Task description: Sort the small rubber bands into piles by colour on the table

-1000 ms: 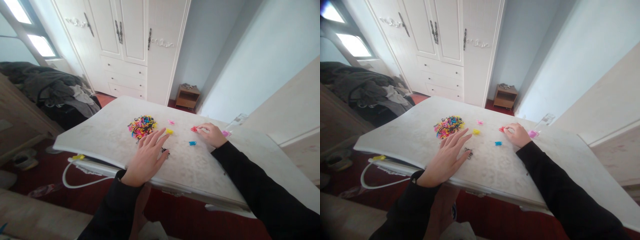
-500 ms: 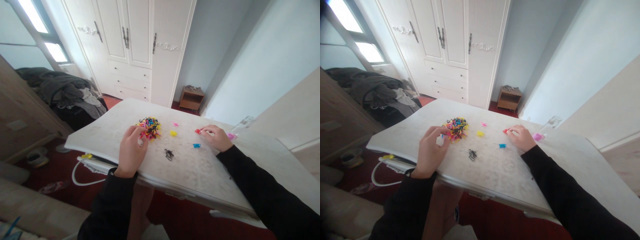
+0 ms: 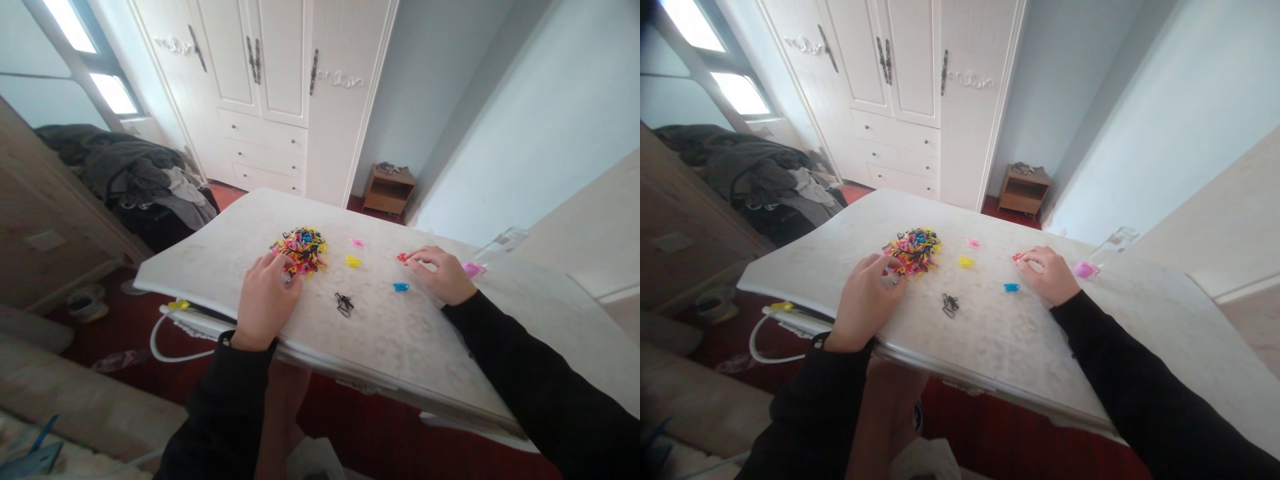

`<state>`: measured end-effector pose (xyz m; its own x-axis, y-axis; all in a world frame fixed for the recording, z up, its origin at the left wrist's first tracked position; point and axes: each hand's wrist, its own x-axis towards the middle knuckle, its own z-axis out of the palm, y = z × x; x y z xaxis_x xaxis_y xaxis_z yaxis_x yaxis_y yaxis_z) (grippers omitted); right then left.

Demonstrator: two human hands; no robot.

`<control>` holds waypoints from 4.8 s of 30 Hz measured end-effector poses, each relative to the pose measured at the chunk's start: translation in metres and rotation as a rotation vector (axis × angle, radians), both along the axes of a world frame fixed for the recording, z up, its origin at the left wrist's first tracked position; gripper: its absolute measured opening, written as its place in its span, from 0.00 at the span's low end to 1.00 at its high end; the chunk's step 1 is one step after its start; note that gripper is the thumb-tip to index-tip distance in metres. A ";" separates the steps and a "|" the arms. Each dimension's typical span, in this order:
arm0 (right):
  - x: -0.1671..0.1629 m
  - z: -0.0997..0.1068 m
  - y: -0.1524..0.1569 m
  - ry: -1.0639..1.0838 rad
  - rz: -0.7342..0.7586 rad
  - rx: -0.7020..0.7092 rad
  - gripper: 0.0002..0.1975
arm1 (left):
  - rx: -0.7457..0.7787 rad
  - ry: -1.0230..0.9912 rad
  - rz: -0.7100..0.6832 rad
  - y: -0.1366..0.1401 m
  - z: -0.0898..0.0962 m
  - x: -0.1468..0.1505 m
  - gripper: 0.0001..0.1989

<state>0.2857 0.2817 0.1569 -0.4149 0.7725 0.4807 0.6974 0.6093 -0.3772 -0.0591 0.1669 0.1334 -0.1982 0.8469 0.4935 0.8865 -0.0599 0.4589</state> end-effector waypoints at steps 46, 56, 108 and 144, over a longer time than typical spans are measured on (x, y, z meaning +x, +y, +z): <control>-0.007 0.001 -0.010 0.014 0.084 -0.042 0.11 | 0.192 -0.216 -0.013 -0.001 -0.004 -0.005 0.07; -0.009 0.003 -0.013 0.019 0.090 -0.054 0.12 | 0.125 -0.298 0.050 -0.002 -0.003 -0.004 0.05; -0.030 0.003 -0.038 -0.042 0.370 0.030 0.07 | 0.057 -0.260 -0.590 -0.010 0.007 0.037 0.07; -0.037 0.008 -0.052 -0.070 0.475 -0.037 0.07 | -0.066 -0.271 -0.527 -0.012 0.006 0.036 0.08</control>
<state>0.2483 0.2296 0.1646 -0.7564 0.5056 0.4150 0.3694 0.8538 -0.3669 -0.0227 0.1547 0.1397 0.1458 0.8923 0.4273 0.5952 -0.4241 0.6825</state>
